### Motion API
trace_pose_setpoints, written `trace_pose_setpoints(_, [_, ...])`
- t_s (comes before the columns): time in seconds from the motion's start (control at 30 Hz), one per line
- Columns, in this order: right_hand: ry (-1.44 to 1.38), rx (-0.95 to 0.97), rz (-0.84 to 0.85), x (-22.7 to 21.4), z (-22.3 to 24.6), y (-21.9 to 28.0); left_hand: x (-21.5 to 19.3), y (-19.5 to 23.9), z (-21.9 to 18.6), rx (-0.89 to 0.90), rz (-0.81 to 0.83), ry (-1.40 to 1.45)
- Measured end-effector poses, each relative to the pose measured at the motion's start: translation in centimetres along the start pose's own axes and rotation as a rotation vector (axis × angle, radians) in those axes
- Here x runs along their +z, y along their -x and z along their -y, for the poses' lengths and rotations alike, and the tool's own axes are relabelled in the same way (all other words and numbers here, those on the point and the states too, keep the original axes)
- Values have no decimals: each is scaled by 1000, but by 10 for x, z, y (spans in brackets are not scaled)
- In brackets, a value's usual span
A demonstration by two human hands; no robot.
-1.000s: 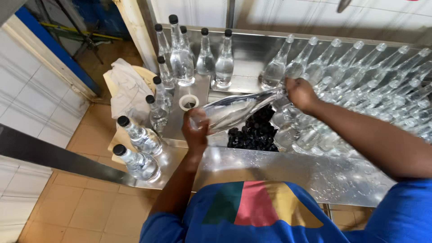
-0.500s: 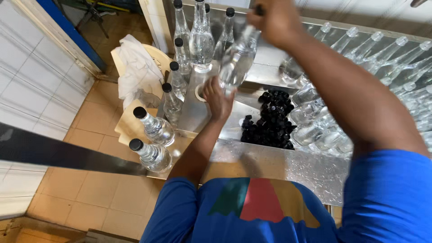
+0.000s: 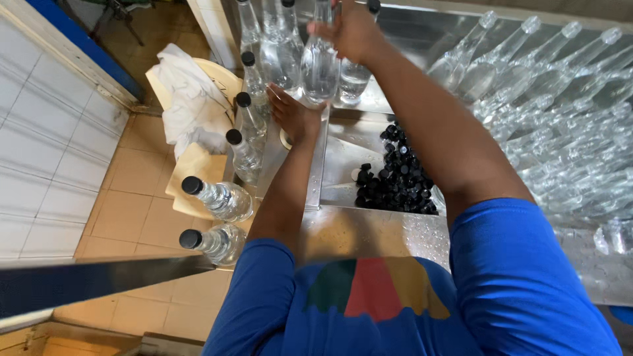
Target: The person repeatedly picks up clear glass bottles filled with liquid from a metal tray, places a black cap on the opening, and screws it on by hand. The capped bottles are then placed in a row on the metal counter.
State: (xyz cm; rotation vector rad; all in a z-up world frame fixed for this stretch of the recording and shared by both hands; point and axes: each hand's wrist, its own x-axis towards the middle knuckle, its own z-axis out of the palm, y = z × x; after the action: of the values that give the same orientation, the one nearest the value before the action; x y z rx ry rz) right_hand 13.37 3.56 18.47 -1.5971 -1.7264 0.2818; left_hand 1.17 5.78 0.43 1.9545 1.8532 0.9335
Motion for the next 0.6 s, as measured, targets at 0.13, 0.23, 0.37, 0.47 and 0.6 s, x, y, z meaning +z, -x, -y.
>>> trace_pose_setpoints(0.13, [-67,497,211,38,-35,49,5,-4,2,10,-38,-104])
trace_pose_setpoints(0.23, [-93,522,197,66,-67,89,5,-9,3,-38,-17,-130])
trace_pose_setpoints(0.37, [443,480,435,109,-121,167,-20,-2,-12,-115,42,-41])
trace_pose_setpoints(0.47, [499,436,569,129,-146,226,-23,0,-15,-145,12,-12])
trace_pose_setpoints(0.6, [385,365,487,115,-152,259,-20,16,-10,-132,-43,112])
